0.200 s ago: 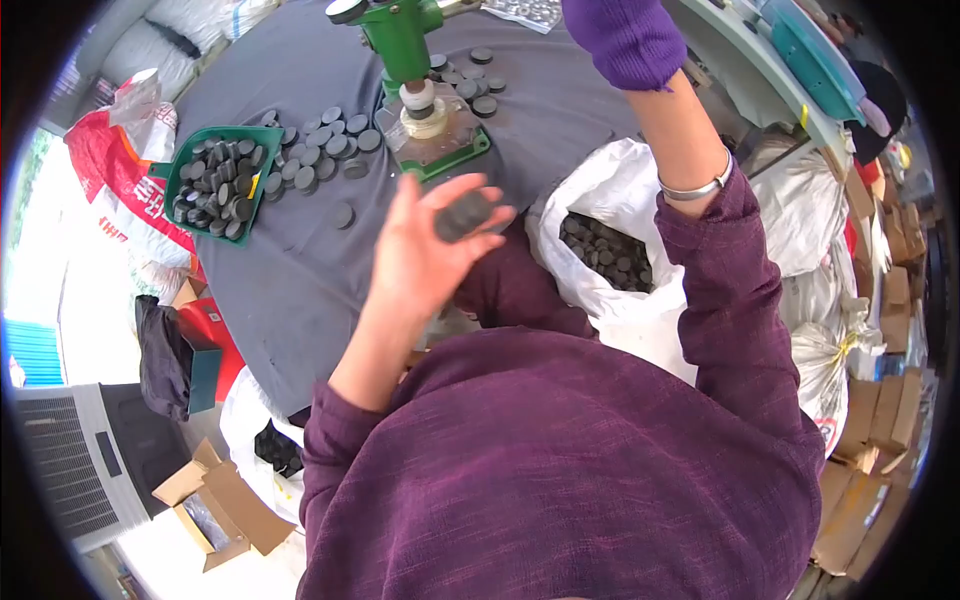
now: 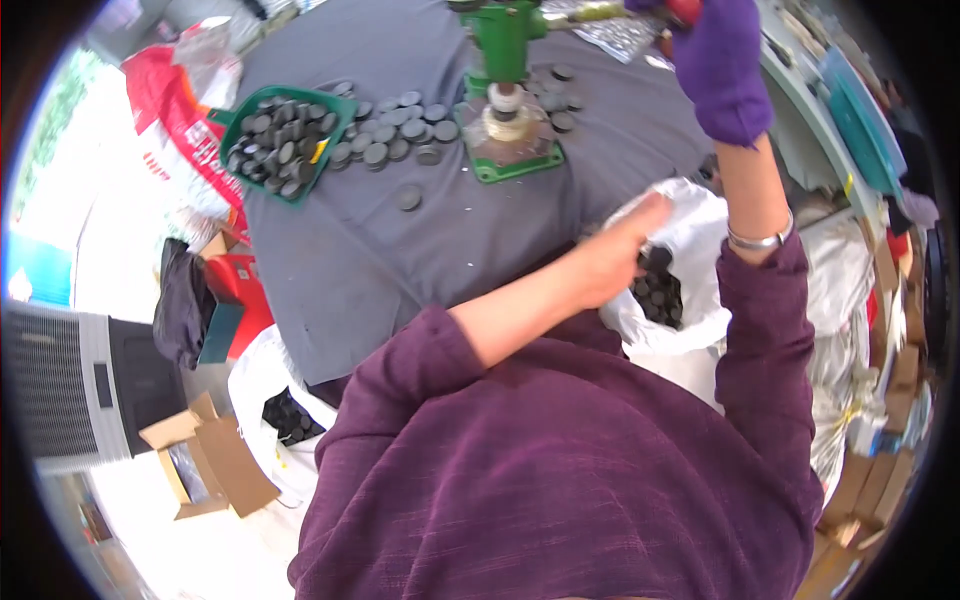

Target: The person assembles small black circular components using a manual press while wearing gloves.

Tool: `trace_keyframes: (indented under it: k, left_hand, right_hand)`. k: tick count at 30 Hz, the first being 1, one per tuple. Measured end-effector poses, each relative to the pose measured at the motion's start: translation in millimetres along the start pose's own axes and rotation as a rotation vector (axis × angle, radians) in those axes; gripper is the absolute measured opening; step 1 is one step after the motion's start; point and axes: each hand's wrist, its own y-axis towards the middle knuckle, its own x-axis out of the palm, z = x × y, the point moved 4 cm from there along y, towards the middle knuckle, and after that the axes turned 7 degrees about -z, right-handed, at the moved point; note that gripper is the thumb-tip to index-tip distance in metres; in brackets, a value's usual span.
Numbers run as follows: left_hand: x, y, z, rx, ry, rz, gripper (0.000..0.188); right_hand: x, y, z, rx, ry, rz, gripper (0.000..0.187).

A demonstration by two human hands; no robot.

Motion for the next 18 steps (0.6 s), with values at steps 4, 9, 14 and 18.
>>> trace_keyframes:
  k: [4, 9, 14, 18]
  left_hand:
    - [-2.8, -9.4, 11.1, 0.0, 0.431, 0.193, 0.072]
    - [-51.0, -80.4, 74.1, 0.246, 0.989, 0.461, 0.026]
    - [-157.1, -187.3, 136.9, 0.513, 1.352, 1.091, 0.019]
    - [-176.9, -214.7, 170.1, 0.393, 1.753, 1.33, 0.028]
  right_hand:
    - [0.3, -4.6, -6.7, 0.084, -0.014, 0.081, 0.038]
    - [-1.3, -6.8, -8.9, 0.036, 0.034, 0.091, 0.039]
    - [4.4, -3.9, -5.5, 0.005, 0.014, 0.074, 0.04]
    - [1.8, -3.8, -5.5, -0.015, -0.018, 0.084, 0.04]
